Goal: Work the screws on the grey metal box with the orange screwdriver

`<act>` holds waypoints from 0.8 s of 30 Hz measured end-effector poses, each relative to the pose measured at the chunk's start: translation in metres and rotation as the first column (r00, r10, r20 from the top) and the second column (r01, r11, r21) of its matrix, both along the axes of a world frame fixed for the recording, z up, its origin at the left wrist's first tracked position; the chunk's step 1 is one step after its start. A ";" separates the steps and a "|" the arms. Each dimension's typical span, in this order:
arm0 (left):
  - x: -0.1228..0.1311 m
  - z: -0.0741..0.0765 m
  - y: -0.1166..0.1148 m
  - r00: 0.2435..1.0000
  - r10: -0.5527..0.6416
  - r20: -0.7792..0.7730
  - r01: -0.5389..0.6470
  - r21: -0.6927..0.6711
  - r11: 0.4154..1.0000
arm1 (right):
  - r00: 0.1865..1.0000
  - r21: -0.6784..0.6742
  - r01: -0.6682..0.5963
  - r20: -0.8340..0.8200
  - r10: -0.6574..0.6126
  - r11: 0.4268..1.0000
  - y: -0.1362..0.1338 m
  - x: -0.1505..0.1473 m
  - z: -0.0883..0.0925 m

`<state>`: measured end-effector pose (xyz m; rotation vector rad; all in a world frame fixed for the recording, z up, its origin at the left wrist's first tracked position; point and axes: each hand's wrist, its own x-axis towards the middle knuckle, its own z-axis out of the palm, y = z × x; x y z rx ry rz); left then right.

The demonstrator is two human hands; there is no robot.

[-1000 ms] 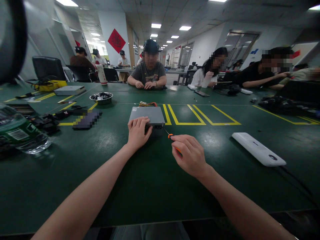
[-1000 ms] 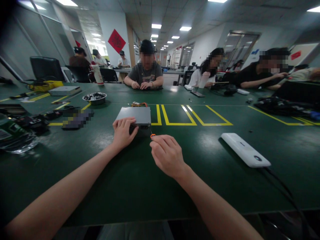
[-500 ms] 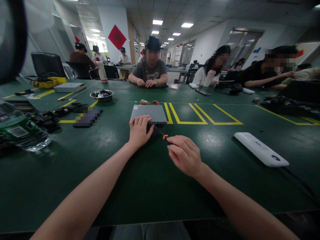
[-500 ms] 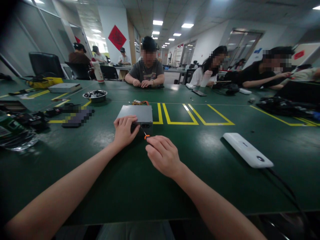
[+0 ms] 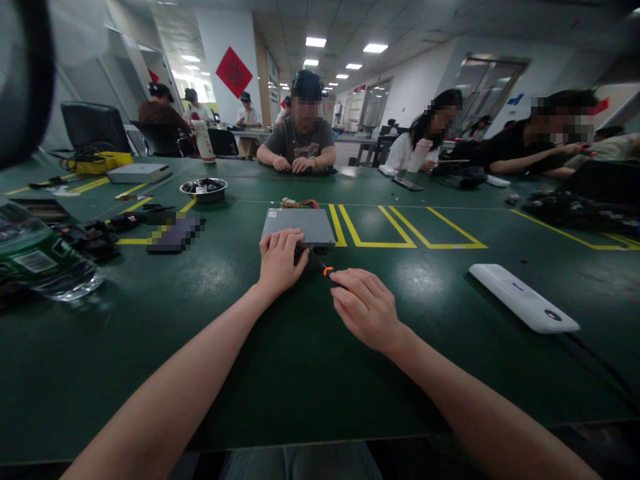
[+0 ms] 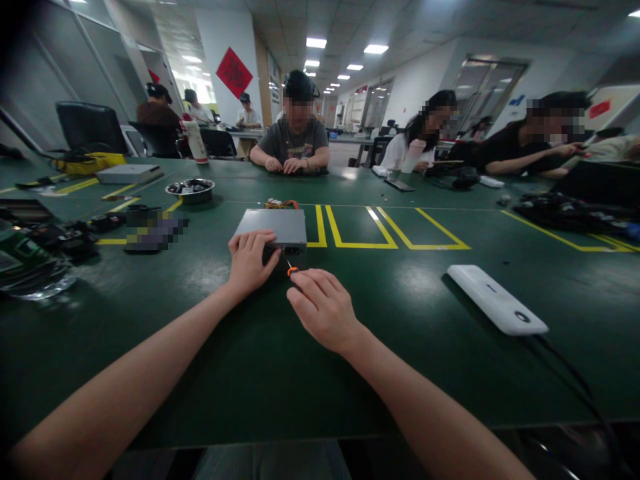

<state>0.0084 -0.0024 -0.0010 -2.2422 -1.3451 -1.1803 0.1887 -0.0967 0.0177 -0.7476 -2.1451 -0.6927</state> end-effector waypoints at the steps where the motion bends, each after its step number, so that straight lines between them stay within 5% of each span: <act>1: 0.000 0.000 0.000 1.000 0.000 0.001 0.000 0.001 1.000 | 1.000 0.010 0.006 0.014 -0.006 1.000 -0.001 -0.002 0.001; 7: 0.001 0.001 -0.001 1.000 0.000 0.006 0.000 -0.006 1.000 | 0.988 0.027 0.109 0.108 -0.111 0.994 -0.010 -0.014 -0.002; 14: 0.001 0.001 -0.001 1.000 0.004 0.004 -0.004 0.009 1.000 | 0.997 -0.022 -0.039 0.059 0.040 0.999 -0.007 -0.017 -0.007; 20: 0.002 0.000 -0.001 1.000 0.005 0.014 -0.005 -0.001 1.000 | 0.997 -0.003 0.077 0.015 -0.077 0.997 -0.006 -0.016 -0.004; 24: 0.002 0.000 0.000 1.000 0.000 0.018 0.000 0.004 1.000 | 0.999 0.012 0.038 0.020 -0.038 0.999 -0.006 -0.016 -0.003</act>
